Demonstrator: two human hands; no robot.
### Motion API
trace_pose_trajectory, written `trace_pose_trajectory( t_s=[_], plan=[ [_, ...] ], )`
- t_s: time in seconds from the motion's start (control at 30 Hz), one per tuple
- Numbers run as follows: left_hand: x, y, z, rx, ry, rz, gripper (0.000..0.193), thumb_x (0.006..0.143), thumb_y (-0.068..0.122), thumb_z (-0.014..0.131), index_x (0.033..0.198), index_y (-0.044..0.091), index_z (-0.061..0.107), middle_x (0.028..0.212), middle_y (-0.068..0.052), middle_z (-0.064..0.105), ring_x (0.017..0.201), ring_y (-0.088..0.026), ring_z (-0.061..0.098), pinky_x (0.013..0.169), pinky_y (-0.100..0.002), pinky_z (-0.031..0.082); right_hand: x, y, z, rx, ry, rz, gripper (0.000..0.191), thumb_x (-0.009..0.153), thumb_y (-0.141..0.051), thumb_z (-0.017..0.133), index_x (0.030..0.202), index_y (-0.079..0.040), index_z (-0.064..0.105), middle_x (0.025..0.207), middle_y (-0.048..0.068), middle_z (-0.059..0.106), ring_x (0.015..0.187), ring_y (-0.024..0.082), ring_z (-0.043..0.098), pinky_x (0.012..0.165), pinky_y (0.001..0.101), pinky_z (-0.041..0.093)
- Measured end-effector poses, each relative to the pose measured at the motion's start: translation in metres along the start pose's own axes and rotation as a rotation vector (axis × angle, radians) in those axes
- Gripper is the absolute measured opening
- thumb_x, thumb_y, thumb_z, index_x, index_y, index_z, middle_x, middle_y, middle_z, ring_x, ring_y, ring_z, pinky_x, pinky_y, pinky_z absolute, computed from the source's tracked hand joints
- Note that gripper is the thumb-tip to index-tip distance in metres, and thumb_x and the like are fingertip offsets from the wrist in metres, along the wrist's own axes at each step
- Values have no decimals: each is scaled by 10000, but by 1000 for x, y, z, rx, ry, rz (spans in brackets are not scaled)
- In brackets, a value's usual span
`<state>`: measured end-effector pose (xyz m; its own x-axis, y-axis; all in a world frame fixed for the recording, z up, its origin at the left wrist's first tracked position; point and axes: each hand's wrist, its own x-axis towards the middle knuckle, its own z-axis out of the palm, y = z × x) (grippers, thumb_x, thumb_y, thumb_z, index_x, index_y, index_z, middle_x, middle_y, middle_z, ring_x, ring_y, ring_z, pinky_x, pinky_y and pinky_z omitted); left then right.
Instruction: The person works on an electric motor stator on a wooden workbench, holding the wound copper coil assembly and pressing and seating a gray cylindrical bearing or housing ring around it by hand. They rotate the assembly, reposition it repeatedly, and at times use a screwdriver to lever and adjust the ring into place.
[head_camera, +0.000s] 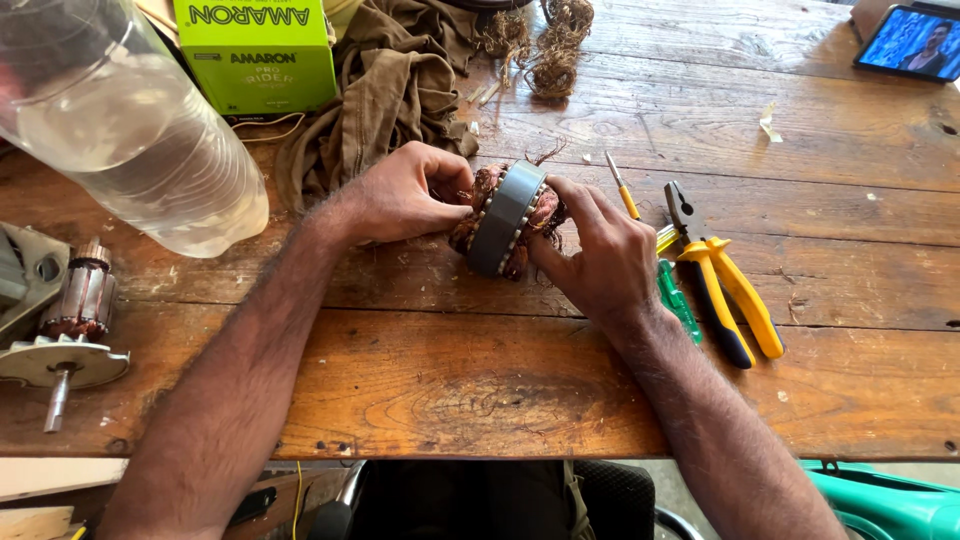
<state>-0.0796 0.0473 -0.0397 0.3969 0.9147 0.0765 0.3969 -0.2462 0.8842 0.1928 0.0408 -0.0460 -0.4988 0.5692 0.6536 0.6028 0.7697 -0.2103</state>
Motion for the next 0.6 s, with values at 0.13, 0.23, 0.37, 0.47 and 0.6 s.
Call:
trace_pose_trajectory(
  t_s=[0.13,0.23,0.37,0.47,0.6],
  plan=[
    [2,-5,-1,67,30,54,178,828,175,827,882,68,695,990,-56,733,916,-118,683,832,-303,573,0,-1,-1,2,2,-4,565,859,-271,847,1334,-63,624,1139,156,743,951,314,752,749,418,618],
    [5,-8,3,235,118,296,233,808,151,895,840,53,686,1200,-129,700,1136,-199,638,980,-390,505,0,-1,-1,6,3,-5,566,857,-268,850,1334,-62,625,1129,153,743,952,313,753,757,418,619],
    [9,-6,11,178,168,253,249,816,189,866,856,81,645,1219,-136,659,1135,-214,659,835,-345,611,0,0,0,9,27,-31,566,860,-260,852,1336,-57,623,1144,159,741,961,311,754,770,409,622],
    [10,0,16,193,246,245,260,859,213,829,988,78,649,1164,-128,691,1049,-221,716,754,-302,675,-1,1,1,9,-7,-5,577,863,-261,862,1343,-43,627,1106,159,749,916,297,757,735,412,620],
    [8,9,20,359,462,466,693,840,299,909,1322,-38,543,1119,-185,697,978,-269,716,720,-340,663,0,1,3,-20,72,-61,585,881,-247,855,1371,-53,601,1170,169,740,966,275,761,807,397,639]
  ],
)
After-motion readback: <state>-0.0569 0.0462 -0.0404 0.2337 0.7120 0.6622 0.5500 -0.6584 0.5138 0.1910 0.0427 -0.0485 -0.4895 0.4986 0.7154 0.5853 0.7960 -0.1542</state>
